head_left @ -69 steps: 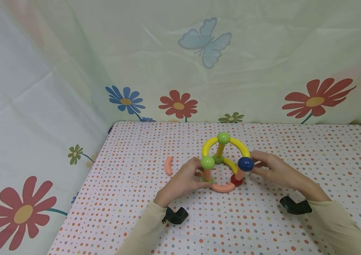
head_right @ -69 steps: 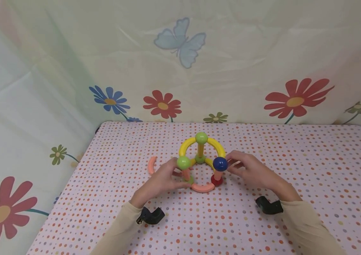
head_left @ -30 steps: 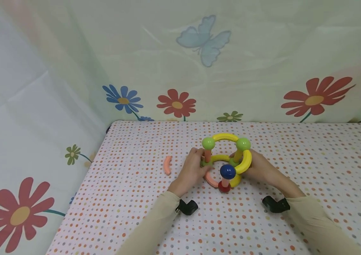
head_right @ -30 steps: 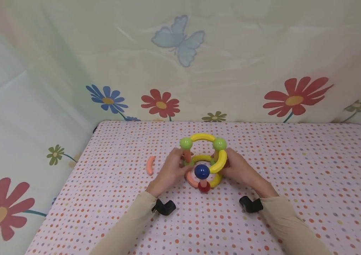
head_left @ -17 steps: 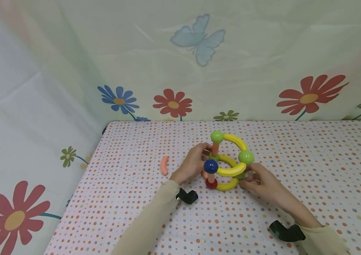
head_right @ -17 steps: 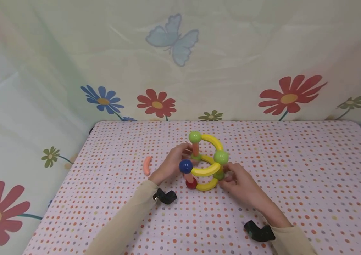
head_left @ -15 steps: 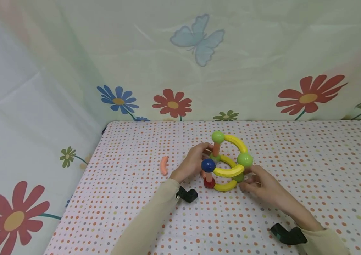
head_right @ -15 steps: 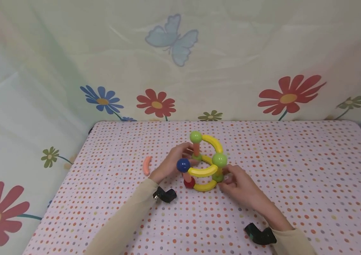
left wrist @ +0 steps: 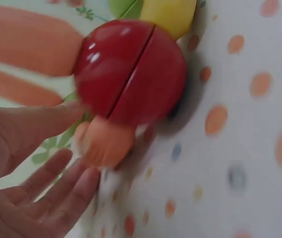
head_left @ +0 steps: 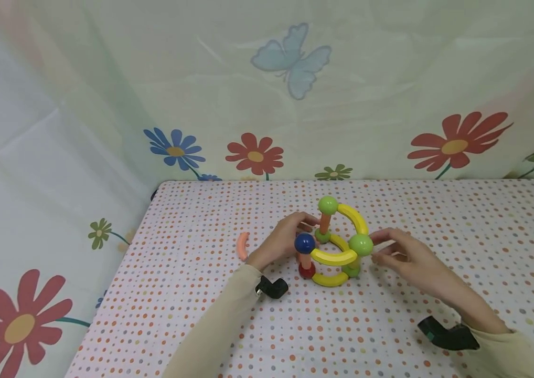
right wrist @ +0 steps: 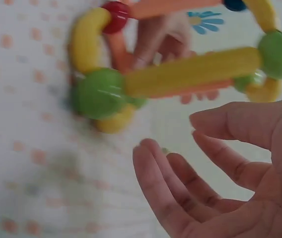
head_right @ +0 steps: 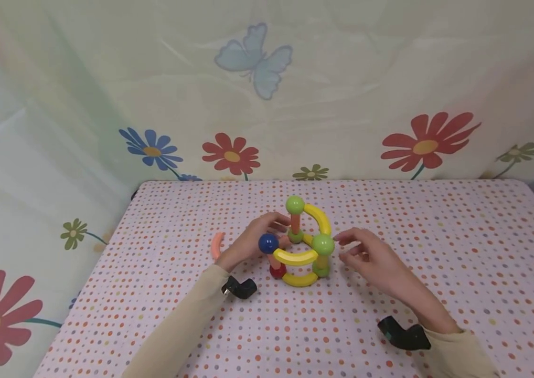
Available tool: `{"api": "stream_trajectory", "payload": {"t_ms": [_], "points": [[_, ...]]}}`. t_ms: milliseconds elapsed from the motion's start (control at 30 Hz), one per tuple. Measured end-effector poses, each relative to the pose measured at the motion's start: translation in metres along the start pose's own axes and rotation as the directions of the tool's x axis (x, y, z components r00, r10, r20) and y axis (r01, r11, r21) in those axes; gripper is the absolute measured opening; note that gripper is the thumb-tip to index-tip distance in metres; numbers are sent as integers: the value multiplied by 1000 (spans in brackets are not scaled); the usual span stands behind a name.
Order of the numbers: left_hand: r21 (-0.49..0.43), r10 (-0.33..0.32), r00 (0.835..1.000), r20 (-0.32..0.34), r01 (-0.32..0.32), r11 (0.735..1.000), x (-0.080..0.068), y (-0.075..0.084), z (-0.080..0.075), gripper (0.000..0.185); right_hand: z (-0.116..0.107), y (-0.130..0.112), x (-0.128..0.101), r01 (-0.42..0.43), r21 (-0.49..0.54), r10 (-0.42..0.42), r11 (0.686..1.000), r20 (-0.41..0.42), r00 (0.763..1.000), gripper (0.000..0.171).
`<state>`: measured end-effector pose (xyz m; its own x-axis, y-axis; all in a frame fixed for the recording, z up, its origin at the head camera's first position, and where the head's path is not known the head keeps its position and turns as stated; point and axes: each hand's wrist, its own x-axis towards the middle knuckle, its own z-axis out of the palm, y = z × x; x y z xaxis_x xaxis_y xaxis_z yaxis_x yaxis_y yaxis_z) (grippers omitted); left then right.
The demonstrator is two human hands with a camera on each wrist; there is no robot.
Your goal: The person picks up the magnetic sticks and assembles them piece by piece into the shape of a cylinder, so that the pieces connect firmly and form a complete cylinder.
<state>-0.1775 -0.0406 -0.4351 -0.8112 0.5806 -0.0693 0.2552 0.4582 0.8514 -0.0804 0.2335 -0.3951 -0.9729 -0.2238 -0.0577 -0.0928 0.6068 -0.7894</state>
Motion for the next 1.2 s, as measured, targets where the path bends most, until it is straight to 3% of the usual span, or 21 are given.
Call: {"api": "stream_trajectory", "payload": {"t_ms": [133,233,333,433,533,633,733,867,967,1200], "points": [[31,-14,997,-75,16,999,-15,1,-15,50,-25,-21,16,139,-72,-146,988,-108,983,29],[107,-42,981,-187,63,992,-29,4,-28,43,-37,-41,30,250,-105,-263,962,-138,955,30],[207,-110,938,-328,185,961,-44,6,-40,41,-39,-60,45,325,-126,-337,937,-92,937,33],[269,-233,874,-427,368,890,-59,5,-51,44,-35,-72,58,354,-128,-358,926,-7,934,36],[261,-353,826,-439,494,829,-71,1,-59,50,-28,-77,68,358,-111,-354,927,55,934,37],[239,-417,809,-415,539,808,-80,-6,-61,52,-20,-77,74,351,-106,-344,930,79,936,35],[258,-420,818,-393,537,804,-80,-15,-57,47,-15,-75,77,338,-110,-331,935,75,941,35],[271,-382,839,-388,500,822,-76,-19,-50,22,-12,-72,76,331,-116,-326,937,56,944,36],[256,-339,860,-381,451,855,-73,-15,-47,12,-12,-72,76,334,-113,-330,936,46,943,36],[121,-273,916,-295,319,940,-55,3,-47,24,-12,-72,77,341,-100,-338,935,46,940,37]]}}
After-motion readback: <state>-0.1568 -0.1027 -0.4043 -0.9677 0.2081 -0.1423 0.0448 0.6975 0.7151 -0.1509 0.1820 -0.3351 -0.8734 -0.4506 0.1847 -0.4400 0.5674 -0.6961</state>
